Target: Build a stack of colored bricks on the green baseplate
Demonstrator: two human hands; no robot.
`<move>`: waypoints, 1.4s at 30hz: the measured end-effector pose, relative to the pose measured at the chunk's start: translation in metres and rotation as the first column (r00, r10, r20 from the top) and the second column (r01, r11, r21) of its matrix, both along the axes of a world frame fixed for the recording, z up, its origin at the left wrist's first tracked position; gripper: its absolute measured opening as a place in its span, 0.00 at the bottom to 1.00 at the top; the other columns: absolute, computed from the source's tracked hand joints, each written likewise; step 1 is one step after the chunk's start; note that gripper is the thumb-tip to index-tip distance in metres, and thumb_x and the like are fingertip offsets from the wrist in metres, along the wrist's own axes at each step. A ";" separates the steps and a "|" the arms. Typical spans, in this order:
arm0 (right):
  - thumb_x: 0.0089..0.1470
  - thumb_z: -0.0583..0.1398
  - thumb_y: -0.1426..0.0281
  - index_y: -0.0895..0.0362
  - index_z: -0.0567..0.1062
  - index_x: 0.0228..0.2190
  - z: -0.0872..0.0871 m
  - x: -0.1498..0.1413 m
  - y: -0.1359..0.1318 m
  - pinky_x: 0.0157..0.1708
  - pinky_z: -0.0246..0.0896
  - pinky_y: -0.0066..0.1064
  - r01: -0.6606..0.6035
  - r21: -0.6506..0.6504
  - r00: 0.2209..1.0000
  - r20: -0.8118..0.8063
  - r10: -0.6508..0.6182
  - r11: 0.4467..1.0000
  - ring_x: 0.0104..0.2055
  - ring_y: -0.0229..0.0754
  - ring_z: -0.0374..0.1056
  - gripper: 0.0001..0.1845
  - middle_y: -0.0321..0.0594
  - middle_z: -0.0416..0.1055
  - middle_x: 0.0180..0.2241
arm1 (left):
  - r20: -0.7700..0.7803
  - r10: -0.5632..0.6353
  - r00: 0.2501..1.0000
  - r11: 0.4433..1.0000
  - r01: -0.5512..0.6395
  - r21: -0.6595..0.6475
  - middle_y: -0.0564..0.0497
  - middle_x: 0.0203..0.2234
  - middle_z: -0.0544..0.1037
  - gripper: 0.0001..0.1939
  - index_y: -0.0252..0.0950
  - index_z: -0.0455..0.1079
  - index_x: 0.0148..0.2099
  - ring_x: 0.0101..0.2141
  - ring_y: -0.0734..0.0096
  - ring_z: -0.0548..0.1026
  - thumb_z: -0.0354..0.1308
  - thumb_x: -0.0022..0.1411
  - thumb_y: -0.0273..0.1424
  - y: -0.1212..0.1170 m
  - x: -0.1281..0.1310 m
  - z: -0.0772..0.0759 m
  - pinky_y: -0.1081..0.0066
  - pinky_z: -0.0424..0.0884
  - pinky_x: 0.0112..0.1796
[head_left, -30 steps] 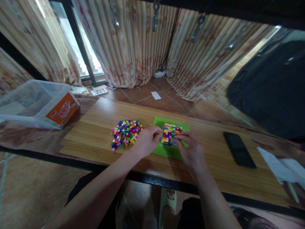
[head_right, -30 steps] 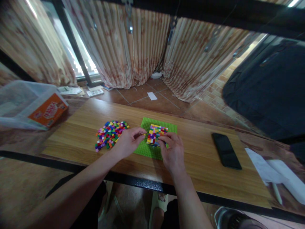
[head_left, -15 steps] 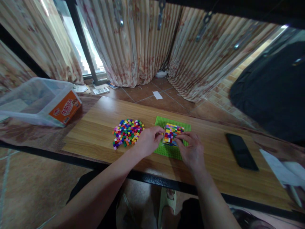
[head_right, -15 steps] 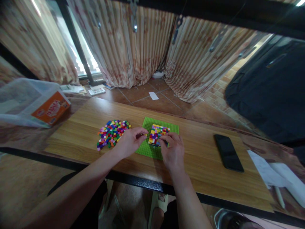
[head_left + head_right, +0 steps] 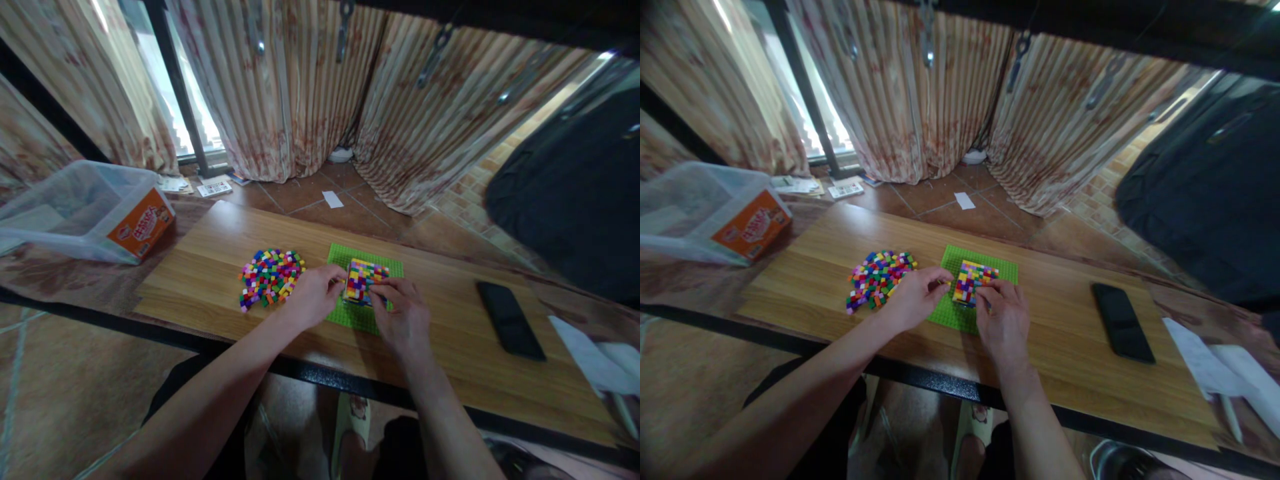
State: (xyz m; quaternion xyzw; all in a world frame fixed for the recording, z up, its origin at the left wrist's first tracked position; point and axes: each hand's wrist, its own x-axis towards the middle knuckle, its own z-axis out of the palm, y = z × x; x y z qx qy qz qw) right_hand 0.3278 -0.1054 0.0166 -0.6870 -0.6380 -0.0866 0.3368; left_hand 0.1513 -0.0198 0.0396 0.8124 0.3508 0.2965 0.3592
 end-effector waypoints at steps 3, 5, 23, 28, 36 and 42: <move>0.57 0.58 0.68 0.53 0.80 0.32 0.003 -0.005 -0.002 0.42 0.61 0.42 0.023 -0.037 0.997 0.076 -0.020 0.999 0.42 0.47 0.66 0.09 0.43 0.74 0.39 | 0.023 -0.002 1.000 1.000 0.002 -0.003 0.51 0.32 0.81 0.06 0.36 0.73 0.38 0.33 0.70 0.78 0.55 0.60 0.24 -0.001 0.001 -0.002 0.71 0.72 0.38; 0.58 0.57 0.69 0.53 0.79 0.33 0.006 -0.009 -0.004 0.43 0.60 0.42 0.049 -0.061 0.991 0.128 -0.041 0.997 0.42 0.48 0.65 0.10 0.44 0.74 0.39 | 0.055 -0.002 0.999 1.000 0.003 -0.023 0.51 0.32 0.81 0.06 0.36 0.73 0.38 0.33 0.70 0.78 0.56 0.60 0.24 -0.001 0.002 -0.005 0.71 0.72 0.38; 0.61 0.58 0.63 0.53 0.79 0.39 0.012 -0.033 -0.002 0.48 0.65 0.44 -0.055 0.042 0.978 -0.197 0.062 0.998 0.46 0.47 0.71 0.12 0.44 0.76 0.42 | 0.389 -0.025 0.921 0.901 0.190 -0.391 0.47 0.37 0.82 0.10 0.33 0.72 0.41 0.38 0.70 0.80 0.56 0.58 0.19 -0.002 0.009 -0.007 0.67 0.76 0.43; 0.59 0.59 0.64 0.53 0.79 0.36 0.011 -0.034 -0.001 0.48 0.66 0.43 -0.075 0.060 0.956 -0.281 0.089 0.995 0.44 0.45 0.71 0.09 0.42 0.75 0.40 | 0.411 -0.022 0.911 0.887 0.208 -0.412 0.48 0.37 0.82 0.10 0.33 0.72 0.41 0.38 0.70 0.80 0.57 0.57 0.18 -0.005 0.010 -0.005 0.67 0.75 0.45; 0.57 0.61 0.66 0.53 0.79 0.33 0.016 -0.023 -0.002 0.48 0.66 0.40 -0.038 0.089 0.924 -0.375 0.069 0.995 0.43 0.43 0.71 0.06 0.41 0.75 0.38 | 0.384 -0.033 0.923 0.915 0.183 -0.360 0.48 0.35 0.82 0.07 0.32 0.73 0.40 0.36 0.69 0.80 0.58 0.57 0.22 -0.003 0.008 -0.006 0.68 0.75 0.41; 0.54 0.63 0.63 0.54 0.80 0.31 0.011 0.005 -0.004 0.46 0.65 0.41 0.037 0.003 0.928 -0.371 -0.033 0.999 0.41 0.44 0.71 0.08 0.41 0.74 0.38 | 0.330 0.032 0.944 0.953 0.071 -0.295 0.49 0.30 0.81 0.06 0.33 0.73 0.39 0.32 0.71 0.78 0.57 0.58 0.23 0.011 0.002 -0.011 0.70 0.74 0.36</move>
